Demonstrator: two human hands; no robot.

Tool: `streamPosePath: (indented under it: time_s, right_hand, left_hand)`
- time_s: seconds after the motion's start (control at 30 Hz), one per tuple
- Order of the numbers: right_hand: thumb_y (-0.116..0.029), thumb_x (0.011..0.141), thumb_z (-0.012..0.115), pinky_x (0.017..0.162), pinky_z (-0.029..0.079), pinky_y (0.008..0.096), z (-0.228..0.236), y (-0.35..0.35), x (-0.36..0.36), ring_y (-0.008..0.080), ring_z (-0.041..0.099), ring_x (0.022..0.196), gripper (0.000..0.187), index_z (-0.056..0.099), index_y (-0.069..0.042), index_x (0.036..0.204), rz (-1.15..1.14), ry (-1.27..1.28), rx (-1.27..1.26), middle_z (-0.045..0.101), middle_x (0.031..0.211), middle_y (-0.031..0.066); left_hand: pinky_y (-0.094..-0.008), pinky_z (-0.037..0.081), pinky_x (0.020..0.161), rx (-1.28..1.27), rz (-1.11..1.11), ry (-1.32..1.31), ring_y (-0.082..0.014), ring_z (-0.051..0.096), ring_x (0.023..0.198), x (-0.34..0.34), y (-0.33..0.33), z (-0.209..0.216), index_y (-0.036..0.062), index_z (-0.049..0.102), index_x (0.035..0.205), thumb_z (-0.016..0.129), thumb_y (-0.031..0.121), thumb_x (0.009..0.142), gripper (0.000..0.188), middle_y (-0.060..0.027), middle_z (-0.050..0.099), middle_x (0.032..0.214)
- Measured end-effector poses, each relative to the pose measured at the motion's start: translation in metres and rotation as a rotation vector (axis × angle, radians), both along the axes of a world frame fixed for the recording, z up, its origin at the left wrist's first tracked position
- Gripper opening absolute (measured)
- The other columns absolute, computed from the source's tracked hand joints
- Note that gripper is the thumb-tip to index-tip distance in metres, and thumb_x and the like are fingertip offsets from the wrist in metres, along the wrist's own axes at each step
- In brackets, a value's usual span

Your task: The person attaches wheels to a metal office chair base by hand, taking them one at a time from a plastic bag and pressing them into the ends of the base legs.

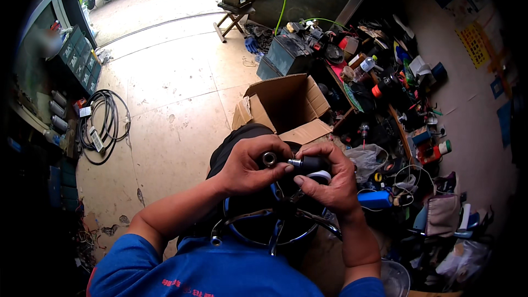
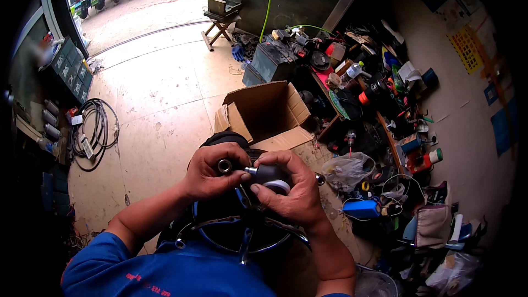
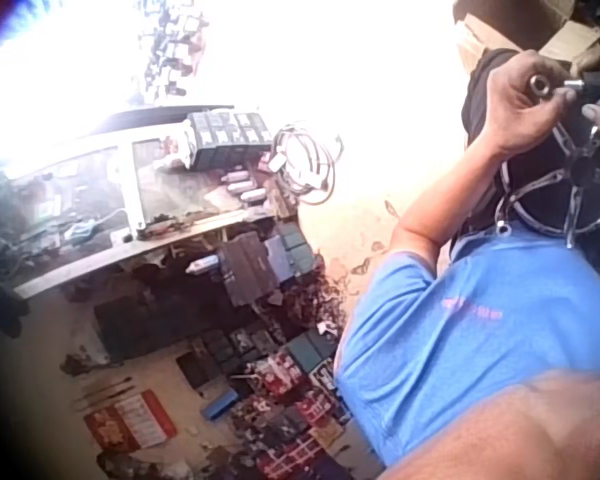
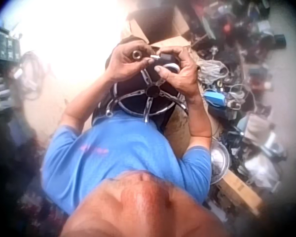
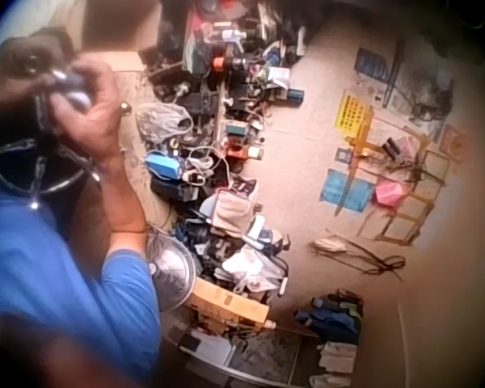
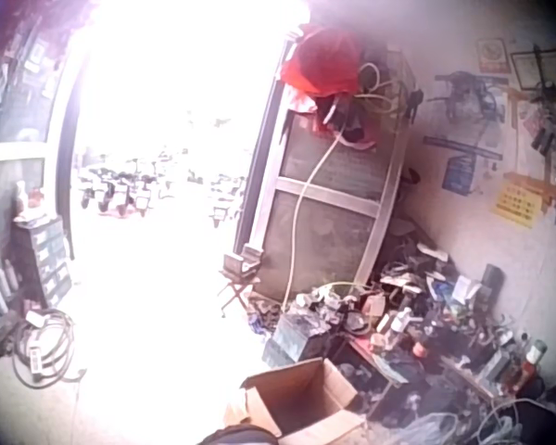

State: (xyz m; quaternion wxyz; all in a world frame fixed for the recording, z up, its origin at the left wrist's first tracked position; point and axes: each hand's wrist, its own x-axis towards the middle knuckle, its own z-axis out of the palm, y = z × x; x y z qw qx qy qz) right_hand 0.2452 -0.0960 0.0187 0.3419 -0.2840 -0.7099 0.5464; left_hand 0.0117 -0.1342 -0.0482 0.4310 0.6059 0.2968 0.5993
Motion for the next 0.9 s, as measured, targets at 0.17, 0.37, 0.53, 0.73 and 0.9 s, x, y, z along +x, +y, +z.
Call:
streamPosePath:
  time_s: [0.17,0.37,0.53,0.73,0.9]
  right_hand:
    - [-0.003,0.091,0.089,0.098,0.06,0.03,0.003,-0.002,-0.002,0.0143,0.072,0.113,0.046,0.069,-0.003,0.132,-0.02,-0.016,-0.019,0.075,0.124,0.0075]
    - [-0.003,0.091,0.088,0.099,0.06,0.0303,0.003,-0.005,-0.003,0.0145,0.072,0.113,0.047,0.069,-0.002,0.134,-0.085,0.016,0.042,0.076,0.125,0.0093]
    - [-0.006,0.092,0.088,0.098,0.06,0.0305,0.018,-0.014,-0.014,0.0153,0.073,0.112,0.046,0.067,-0.001,0.134,-0.1,0.04,0.093,0.076,0.124,0.0102]
    - [-0.008,0.09,0.089,0.102,0.057,0.035,0.026,-0.007,-0.026,0.0195,0.071,0.112,0.046,0.065,-0.001,0.129,-0.026,-0.138,0.303,0.074,0.123,0.0135]
    - [-0.01,0.092,0.09,0.093,0.061,0.0345,0.021,0.007,-0.029,0.0215,0.077,0.104,0.045,0.067,-0.001,0.129,-0.023,-0.118,0.456,0.077,0.119,0.0141]
  left_hand:
    - [-0.0277,0.05,0.079,-0.008,0.018,0.009,-0.0112,0.065,0.092,0.0,-0.001,0.0,0.0015,0.075,0.108,0.083,0.009,0.099,0.015,-0.005,0.071,0.102]
    - [-0.0298,0.051,0.08,0.017,0.047,0.022,-0.0141,0.067,0.092,0.003,-0.001,0.002,0.0024,0.073,0.111,0.08,0.007,0.1,0.013,-0.0055,0.07,0.1]
    - [-0.0321,0.053,0.082,0.019,0.125,0.1,-0.0178,0.068,0.093,0.003,-0.001,0.005,0.0027,0.07,0.117,0.074,0.002,0.1,0.018,-0.0074,0.068,0.098]
    - [-0.0351,0.055,0.084,-0.001,0.123,0.153,-0.0225,0.073,0.096,0.0,0.006,0.009,0.0019,0.069,0.123,0.073,-0.004,0.093,0.03,-0.0107,0.072,0.102]
    - [-0.0401,0.058,0.086,0.048,0.136,0.167,-0.0352,0.076,0.1,0.002,0.009,0.012,0.004,0.068,0.122,0.076,-0.002,0.092,0.032,-0.0166,0.073,0.103]
